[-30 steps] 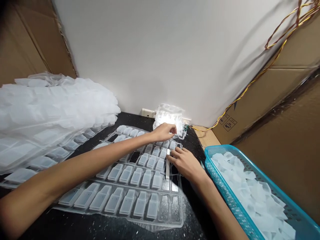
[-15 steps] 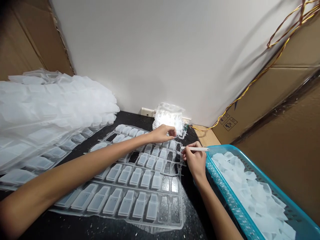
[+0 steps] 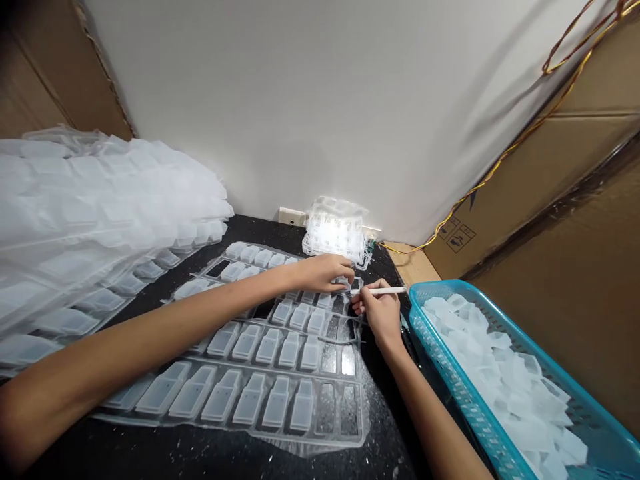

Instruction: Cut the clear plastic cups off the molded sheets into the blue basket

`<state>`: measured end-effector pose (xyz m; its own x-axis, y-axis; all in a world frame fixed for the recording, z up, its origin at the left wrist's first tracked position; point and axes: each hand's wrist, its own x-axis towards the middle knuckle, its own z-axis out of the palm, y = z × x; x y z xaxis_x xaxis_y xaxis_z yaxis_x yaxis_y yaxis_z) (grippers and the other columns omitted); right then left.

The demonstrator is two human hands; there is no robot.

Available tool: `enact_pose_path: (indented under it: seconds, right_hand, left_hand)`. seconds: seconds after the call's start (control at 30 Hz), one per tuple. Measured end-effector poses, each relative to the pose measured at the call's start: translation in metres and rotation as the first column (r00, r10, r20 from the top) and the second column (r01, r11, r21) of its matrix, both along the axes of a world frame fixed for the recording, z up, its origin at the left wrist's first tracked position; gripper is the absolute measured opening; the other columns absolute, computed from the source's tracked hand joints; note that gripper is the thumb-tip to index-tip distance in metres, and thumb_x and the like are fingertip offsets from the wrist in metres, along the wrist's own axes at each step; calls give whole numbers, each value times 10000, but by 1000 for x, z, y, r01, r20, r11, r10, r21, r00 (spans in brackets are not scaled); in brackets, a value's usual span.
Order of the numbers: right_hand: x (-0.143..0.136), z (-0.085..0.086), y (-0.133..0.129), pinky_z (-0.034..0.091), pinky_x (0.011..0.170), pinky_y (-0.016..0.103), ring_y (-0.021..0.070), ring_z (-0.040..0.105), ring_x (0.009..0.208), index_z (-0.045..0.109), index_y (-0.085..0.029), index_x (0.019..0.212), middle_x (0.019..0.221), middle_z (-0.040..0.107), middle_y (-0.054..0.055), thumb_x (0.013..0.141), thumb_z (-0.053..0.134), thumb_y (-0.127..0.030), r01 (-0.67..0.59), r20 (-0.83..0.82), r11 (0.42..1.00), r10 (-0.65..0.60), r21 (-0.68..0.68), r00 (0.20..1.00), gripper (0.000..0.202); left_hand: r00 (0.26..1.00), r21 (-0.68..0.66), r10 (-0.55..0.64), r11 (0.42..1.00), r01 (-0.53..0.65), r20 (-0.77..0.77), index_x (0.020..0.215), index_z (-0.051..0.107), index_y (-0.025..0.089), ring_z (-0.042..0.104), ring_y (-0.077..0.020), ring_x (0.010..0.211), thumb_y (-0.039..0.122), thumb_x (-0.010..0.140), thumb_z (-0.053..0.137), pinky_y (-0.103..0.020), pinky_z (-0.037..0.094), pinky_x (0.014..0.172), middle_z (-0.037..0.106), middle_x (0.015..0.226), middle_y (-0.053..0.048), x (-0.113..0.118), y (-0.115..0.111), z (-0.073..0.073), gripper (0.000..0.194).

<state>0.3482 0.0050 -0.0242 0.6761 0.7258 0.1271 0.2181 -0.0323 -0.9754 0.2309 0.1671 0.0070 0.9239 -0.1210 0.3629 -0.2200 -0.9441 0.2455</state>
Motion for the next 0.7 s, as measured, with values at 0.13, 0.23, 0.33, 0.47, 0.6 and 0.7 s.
enact_pose_path:
  seconds: [0.13, 0.23, 0.33, 0.47, 0.6, 0.7]
  right_hand:
    - [2, -1, 0, 507, 456, 258, 168, 624, 466, 470, -247, 704, 567, 687, 6, 699, 645, -299, 6, 24, 1000, -6, -25, 1000, 183]
    - [2, -1, 0, 499, 443, 257, 166, 611, 446, 454, -253, 697, 548, 675, -7, 686, 646, -269, 17, 66, 999, -15, -36, 998, 193]
    - [2, -1, 2, 476, 422, 244, 154, 589, 417, 447, -254, 701, 528, 656, -28, 675, 645, -247, 21, 100, 999, -17, -37, 995, 199]
    - [4, -2, 4, 469, 402, 246, 151, 572, 397, 437, -255, 689, 511, 641, -29, 673, 626, -252, 7, 96, 999, -3, -46, 995, 190]
    - [7, -4, 4, 454, 384, 237, 151, 568, 387, 438, -251, 676, 497, 639, -21, 664, 622, -241, -2, 97, 998, 7, -57, 995, 184]
    - [9, -4, 5, 445, 372, 234, 154, 567, 381, 442, -249, 665, 493, 643, -11, 656, 624, -242, -6, 101, 998, 12, -61, 995, 182]
  left_hand:
    - [1000, 9, -2, 1000, 2, -6, 883, 679, 173, 595, -227, 942, 75, 816, 688, -298, 427, 759, 636, 958, -77, 0, -5, -3, 119]
    - [1000, -55, 28, 998, -28, 2, 820, 651, 180, 581, -226, 977, 6, 791, 653, -291, 428, 769, 626, 973, -74, 2, -8, -8, 176]
    - [994, -199, 102, 975, -95, 26, 821, 637, 174, 578, -206, 935, 4, 799, 622, -291, 437, 776, 617, 986, -64, 4, -5, -11, 173]
    - [968, -473, 247, 859, -195, 49, 819, 632, 149, 590, -172, 867, 125, 840, 653, -293, 471, 802, 622, 951, -50, 8, 5, -14, 38]
    - [941, -702, 336, 679, -217, 34, 791, 611, 135, 618, -143, 806, 175, 840, 654, -277, 513, 774, 643, 854, -36, 16, 11, -19, 77]
    - [915, -803, 402, 555, -217, 30, 803, 592, 138, 603, -120, 726, 255, 866, 656, -268, 536, 725, 614, 780, -21, 19, 14, -23, 148]
